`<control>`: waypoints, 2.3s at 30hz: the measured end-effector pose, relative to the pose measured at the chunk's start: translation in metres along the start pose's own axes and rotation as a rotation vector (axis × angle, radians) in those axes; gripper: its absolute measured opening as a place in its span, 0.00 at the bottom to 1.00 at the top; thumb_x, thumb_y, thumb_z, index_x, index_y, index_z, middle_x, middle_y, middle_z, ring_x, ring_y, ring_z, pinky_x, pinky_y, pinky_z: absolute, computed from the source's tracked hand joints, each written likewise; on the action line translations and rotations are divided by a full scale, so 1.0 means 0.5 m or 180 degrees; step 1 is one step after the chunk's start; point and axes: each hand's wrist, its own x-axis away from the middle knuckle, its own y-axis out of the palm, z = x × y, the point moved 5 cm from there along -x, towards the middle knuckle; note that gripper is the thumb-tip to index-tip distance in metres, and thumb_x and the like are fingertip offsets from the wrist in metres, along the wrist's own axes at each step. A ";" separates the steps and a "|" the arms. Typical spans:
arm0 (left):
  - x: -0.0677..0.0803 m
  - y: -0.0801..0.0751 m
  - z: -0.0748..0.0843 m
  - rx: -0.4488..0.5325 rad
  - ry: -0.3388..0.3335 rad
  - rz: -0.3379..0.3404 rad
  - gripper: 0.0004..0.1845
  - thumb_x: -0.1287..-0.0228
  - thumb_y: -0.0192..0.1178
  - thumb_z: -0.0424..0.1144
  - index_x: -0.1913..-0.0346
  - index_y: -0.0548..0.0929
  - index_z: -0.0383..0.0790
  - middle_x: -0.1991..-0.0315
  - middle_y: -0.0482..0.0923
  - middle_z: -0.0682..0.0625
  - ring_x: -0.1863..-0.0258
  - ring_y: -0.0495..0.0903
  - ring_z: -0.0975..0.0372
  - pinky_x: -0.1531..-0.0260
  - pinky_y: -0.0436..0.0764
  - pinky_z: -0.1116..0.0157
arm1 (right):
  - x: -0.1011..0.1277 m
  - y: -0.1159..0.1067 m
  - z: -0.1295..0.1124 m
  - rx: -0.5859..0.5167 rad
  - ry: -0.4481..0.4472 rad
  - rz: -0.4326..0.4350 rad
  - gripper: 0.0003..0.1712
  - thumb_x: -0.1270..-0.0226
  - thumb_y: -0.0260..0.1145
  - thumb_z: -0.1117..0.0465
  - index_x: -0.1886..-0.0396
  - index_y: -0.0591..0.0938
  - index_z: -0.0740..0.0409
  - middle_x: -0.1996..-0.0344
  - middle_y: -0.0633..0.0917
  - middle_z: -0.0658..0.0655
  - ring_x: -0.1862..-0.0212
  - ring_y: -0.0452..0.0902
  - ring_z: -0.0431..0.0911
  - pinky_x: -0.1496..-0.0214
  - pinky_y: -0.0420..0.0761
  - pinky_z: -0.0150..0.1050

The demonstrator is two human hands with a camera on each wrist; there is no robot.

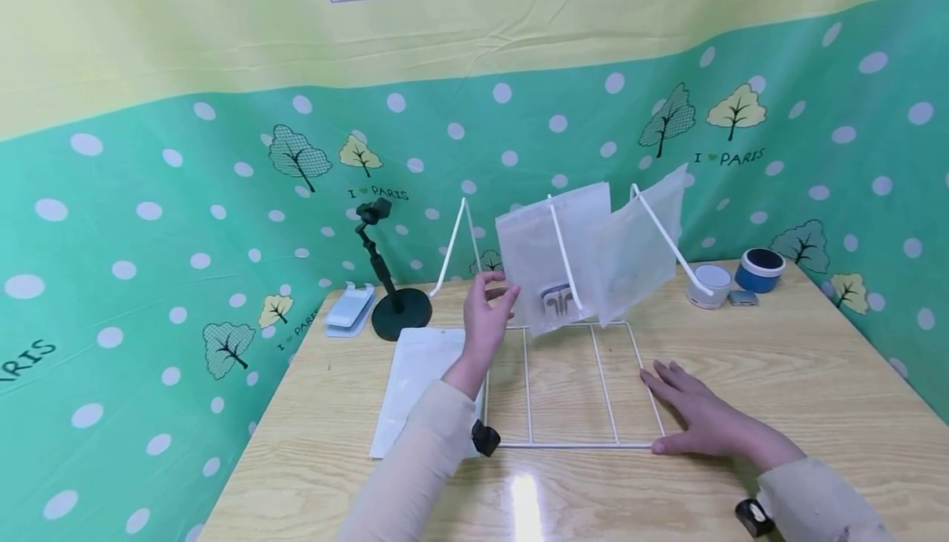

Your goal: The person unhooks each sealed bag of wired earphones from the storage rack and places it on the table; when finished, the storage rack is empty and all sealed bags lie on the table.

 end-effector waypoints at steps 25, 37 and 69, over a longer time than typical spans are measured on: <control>-0.003 0.028 -0.006 -0.0030 -0.0181 0.0114 0.16 0.39 0.68 0.36 0.53 0.74 0.38 0.56 0.79 0.49 0.60 0.79 0.59 0.69 0.84 0.65 | 0.000 0.002 0.000 0.0008 -0.0017 -0.0006 0.62 0.53 0.71 0.32 0.25 0.61 0.60 0.28 0.54 0.74 0.30 0.44 0.74 0.36 0.51 0.75; -0.007 0.029 -0.005 -0.0347 -0.0102 0.0108 0.08 0.39 0.67 0.35 0.61 0.82 0.35 0.66 0.80 0.49 0.64 0.77 0.60 0.61 0.80 0.65 | 0.000 0.000 -0.002 -0.0002 0.0015 -0.0019 0.61 0.53 0.71 0.32 0.25 0.60 0.60 0.28 0.53 0.74 0.29 0.43 0.74 0.35 0.51 0.74; 0.088 -0.040 0.117 -0.0077 0.0473 -0.0995 0.12 0.25 0.46 0.28 0.43 0.70 0.30 0.58 0.83 0.31 0.70 0.82 0.41 0.80 0.83 0.47 | 0.003 0.000 -0.009 0.0014 0.0002 0.0007 0.61 0.53 0.72 0.32 0.26 0.61 0.61 0.28 0.54 0.75 0.30 0.44 0.75 0.36 0.53 0.74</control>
